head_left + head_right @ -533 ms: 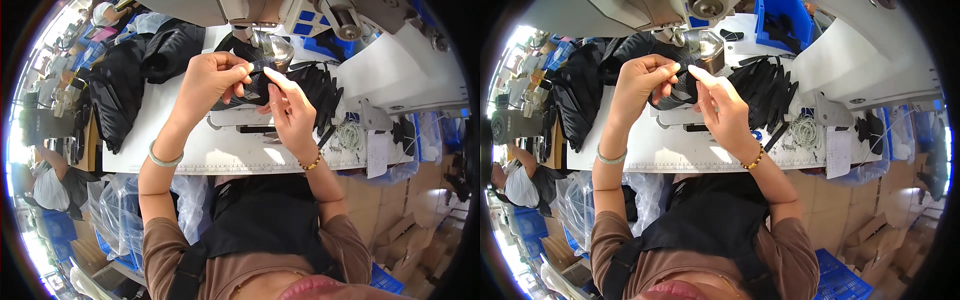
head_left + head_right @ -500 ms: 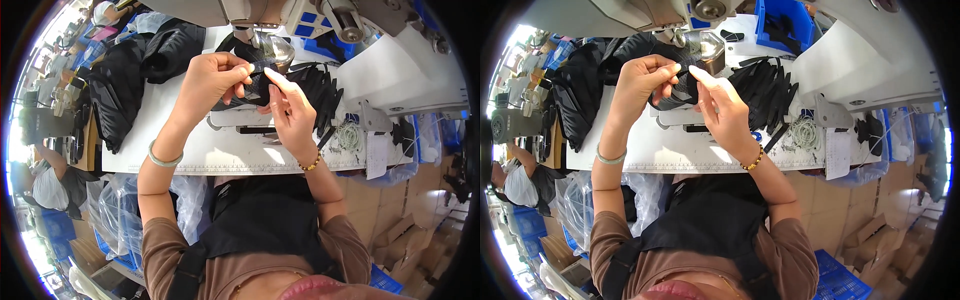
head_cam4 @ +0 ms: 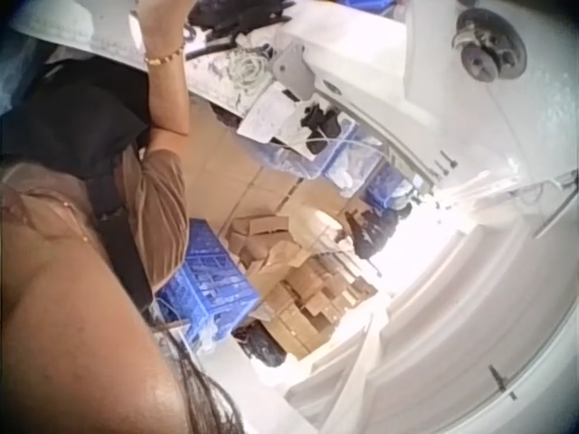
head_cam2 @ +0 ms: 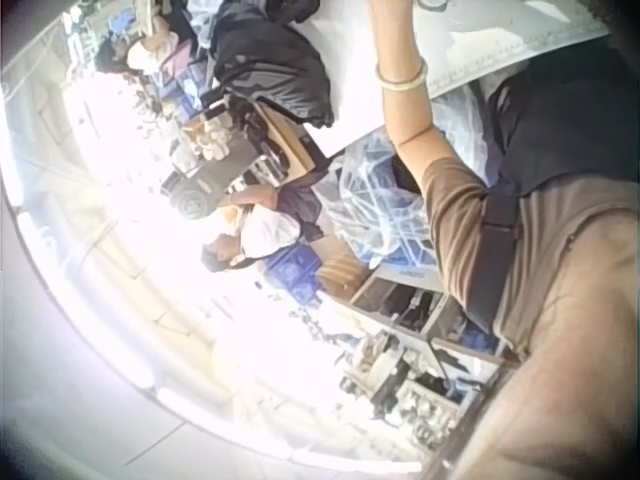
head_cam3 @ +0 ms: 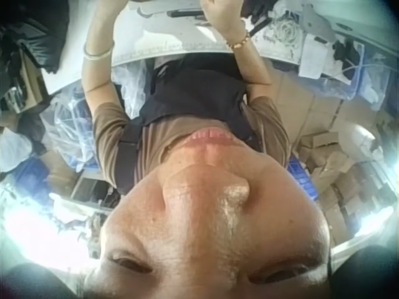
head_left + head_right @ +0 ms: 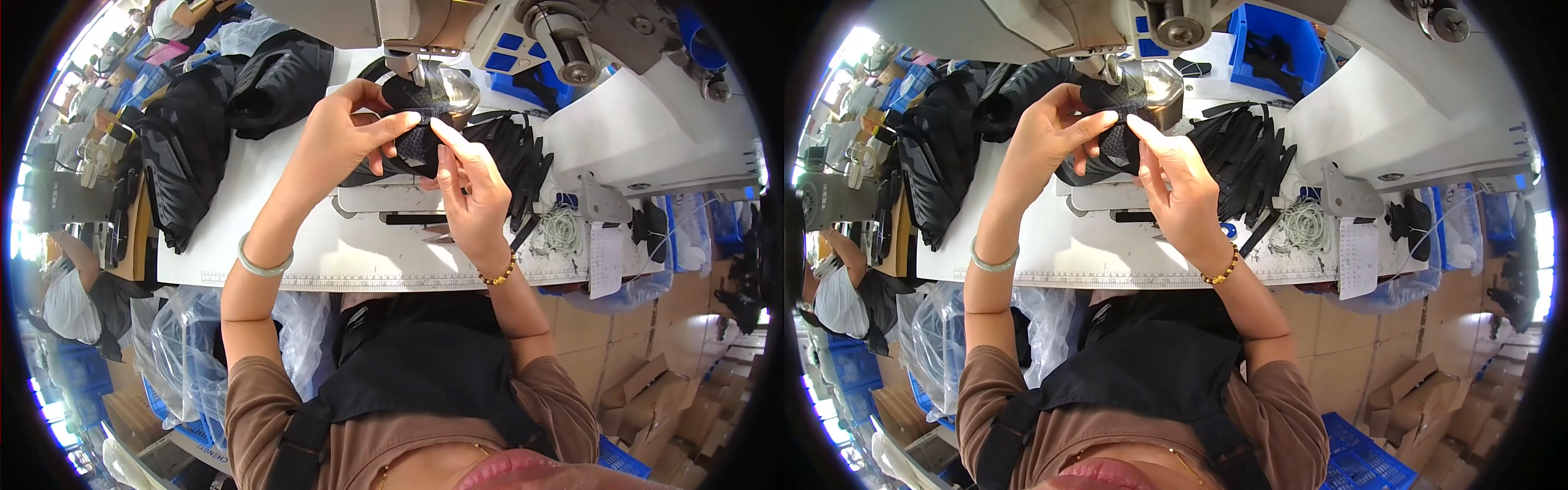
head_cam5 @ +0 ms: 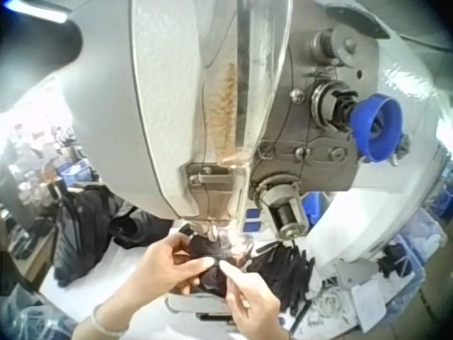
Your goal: Manually assemble and stitch components of a shoe upper using a sewing machine.
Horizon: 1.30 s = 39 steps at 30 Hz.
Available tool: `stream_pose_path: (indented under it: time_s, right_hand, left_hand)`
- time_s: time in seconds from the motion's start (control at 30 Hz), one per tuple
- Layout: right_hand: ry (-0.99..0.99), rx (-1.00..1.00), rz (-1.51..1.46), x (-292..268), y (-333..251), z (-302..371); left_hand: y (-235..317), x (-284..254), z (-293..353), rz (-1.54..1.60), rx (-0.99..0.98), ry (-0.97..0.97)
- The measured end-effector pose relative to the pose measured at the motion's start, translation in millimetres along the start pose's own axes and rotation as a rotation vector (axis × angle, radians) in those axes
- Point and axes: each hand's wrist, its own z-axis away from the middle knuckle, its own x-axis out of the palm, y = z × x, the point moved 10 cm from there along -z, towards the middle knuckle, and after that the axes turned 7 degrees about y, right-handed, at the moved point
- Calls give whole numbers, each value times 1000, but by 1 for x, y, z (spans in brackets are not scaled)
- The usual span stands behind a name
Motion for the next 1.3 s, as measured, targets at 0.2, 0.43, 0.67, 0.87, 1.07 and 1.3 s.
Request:
stream_pose_path:
  time_s: [0.2,0.43,0.67,0.87,1.07,1.3]
  right_hand:
    - [2,-1,23,0,-3,-1]
    - [25,4,-9,0,1,-2]
    - [18,-18,0,0,0,0]
    - [11,-102,60,-1,-5,0]
    - [-1,-148,211,-1,-22,-2]
    - [3,-101,263,2,-31,-16]
  left_hand:
    - [-6,2,0,120,-126,-119]
    - [-4,-3,-3,-11,-120,-86]
    - [-4,0,0,-6,-79,-43]
    - [-3,2,2,56,-50,-19]
    - [-4,1,-3,89,-28,-19]
    - [-2,3,-14,253,-196,-52]
